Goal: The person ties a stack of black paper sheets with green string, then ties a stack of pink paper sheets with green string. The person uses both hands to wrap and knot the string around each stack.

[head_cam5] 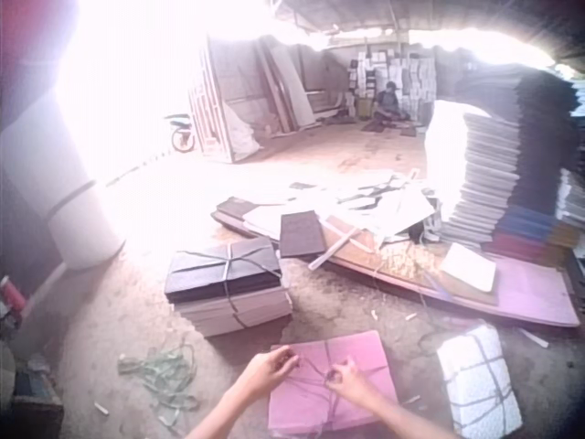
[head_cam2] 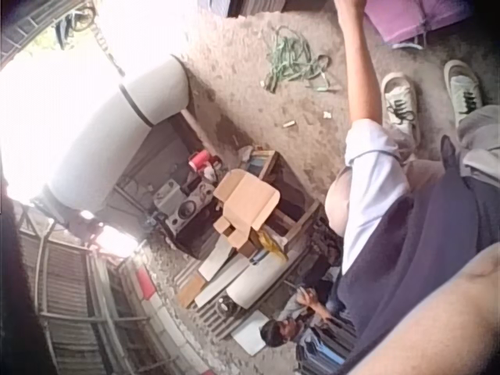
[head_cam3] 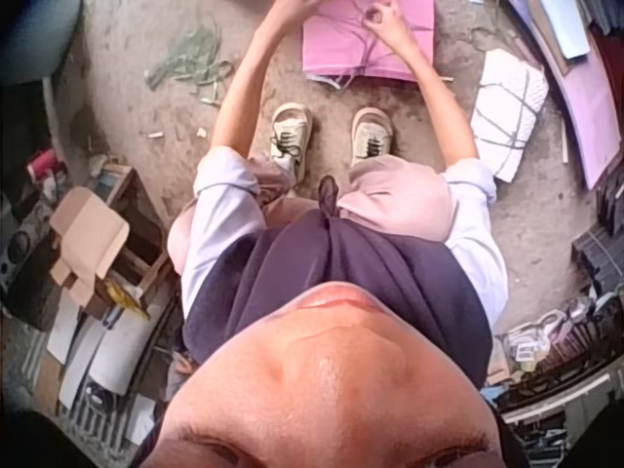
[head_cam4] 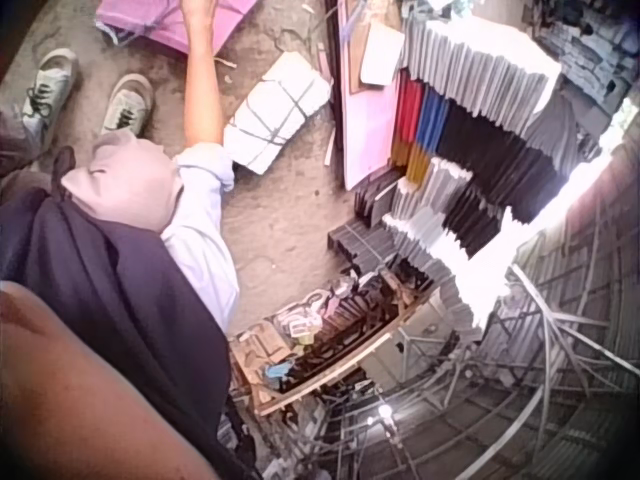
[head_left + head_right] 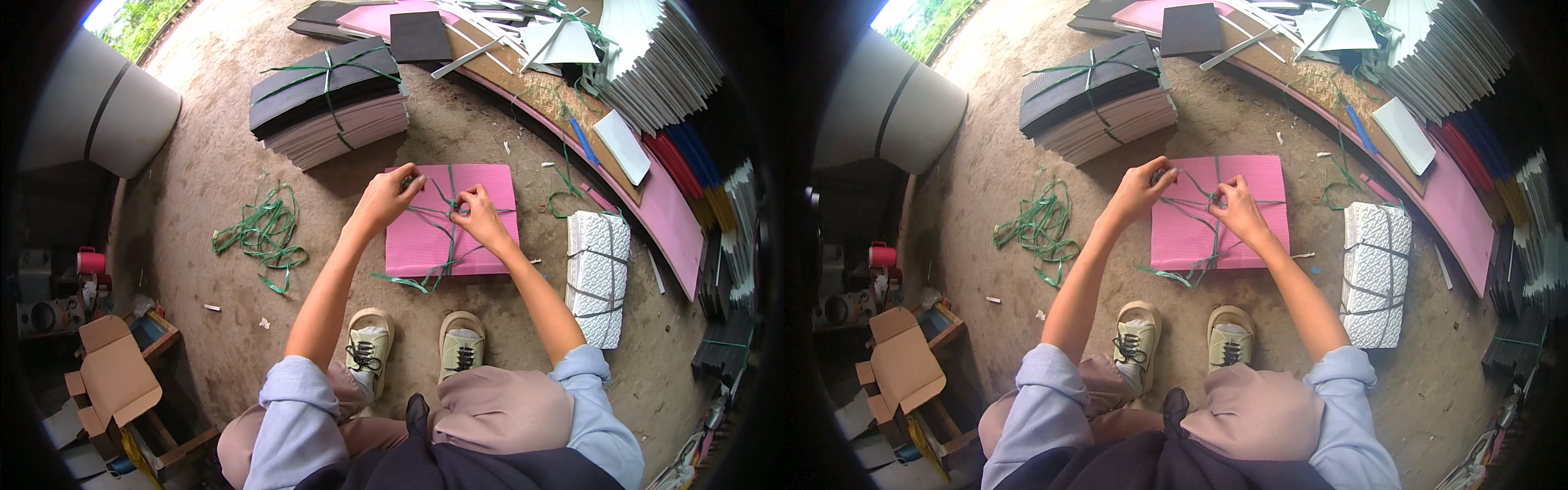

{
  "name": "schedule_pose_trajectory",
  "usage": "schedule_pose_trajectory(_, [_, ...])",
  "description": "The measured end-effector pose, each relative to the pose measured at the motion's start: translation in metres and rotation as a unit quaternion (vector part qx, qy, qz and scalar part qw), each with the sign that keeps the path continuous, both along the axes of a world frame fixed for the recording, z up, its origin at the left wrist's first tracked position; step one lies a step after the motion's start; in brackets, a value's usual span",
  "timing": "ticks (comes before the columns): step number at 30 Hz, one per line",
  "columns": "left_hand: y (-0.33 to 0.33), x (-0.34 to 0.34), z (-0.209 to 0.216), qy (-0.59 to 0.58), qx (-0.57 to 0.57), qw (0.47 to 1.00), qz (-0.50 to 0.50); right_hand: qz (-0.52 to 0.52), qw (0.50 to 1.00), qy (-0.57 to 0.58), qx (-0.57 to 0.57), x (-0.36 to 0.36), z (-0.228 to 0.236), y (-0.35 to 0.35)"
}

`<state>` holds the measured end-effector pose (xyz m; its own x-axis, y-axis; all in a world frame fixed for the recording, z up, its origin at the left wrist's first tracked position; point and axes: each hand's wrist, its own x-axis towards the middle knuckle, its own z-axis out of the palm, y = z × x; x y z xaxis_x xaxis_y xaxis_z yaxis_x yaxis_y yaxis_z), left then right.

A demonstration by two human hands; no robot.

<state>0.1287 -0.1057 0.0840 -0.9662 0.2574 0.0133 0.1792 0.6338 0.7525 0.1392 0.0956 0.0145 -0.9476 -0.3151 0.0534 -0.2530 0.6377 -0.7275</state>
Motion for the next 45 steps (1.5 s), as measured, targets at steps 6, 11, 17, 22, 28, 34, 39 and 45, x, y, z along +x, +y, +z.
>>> schedule_pose_trajectory(6, [0.014,0.004,-0.027,-0.075,0.002,0.997,-0.037,-0.014,0.998,0.039,0.038,0.005,0.0,0.002])
schedule_pose_trajectory(11, [0.041,-0.003,-0.037,-0.187,0.08,0.977,-0.063,-0.048,0.992,0.069,0.097,0.01,0.003,-0.002])
schedule_pose_trajectory(17, [0.054,0.001,-0.058,-0.035,0.036,0.999,-0.02,-0.07,0.995,0.055,0.045,0.008,-0.009,0.003])
schedule_pose_trajectory(22, [0.06,0.009,-0.058,-0.011,0.088,0.996,0.027,-0.064,0.997,0.022,-0.041,0.008,-0.016,0.018])
schedule_pose_trajectory(28, [0.068,0.013,-0.078,0.012,0.172,0.978,0.12,-0.105,0.931,-0.186,-0.296,0.004,-0.03,0.021])
schedule_pose_trajectory(34, [0.078,0.016,-0.084,0.037,0.194,0.968,0.153,-0.085,0.901,-0.266,-0.331,0.003,-0.027,0.016])
schedule_pose_trajectory(39, [0.077,0.017,-0.084,0.079,0.142,0.973,0.161,-0.104,0.885,-0.352,-0.288,0.002,-0.011,0.018])
schedule_pose_trajectory(45, [0.073,0.015,-0.08,0.099,0.136,0.977,0.135,-0.143,0.894,-0.323,-0.277,0.003,-0.015,0.024])
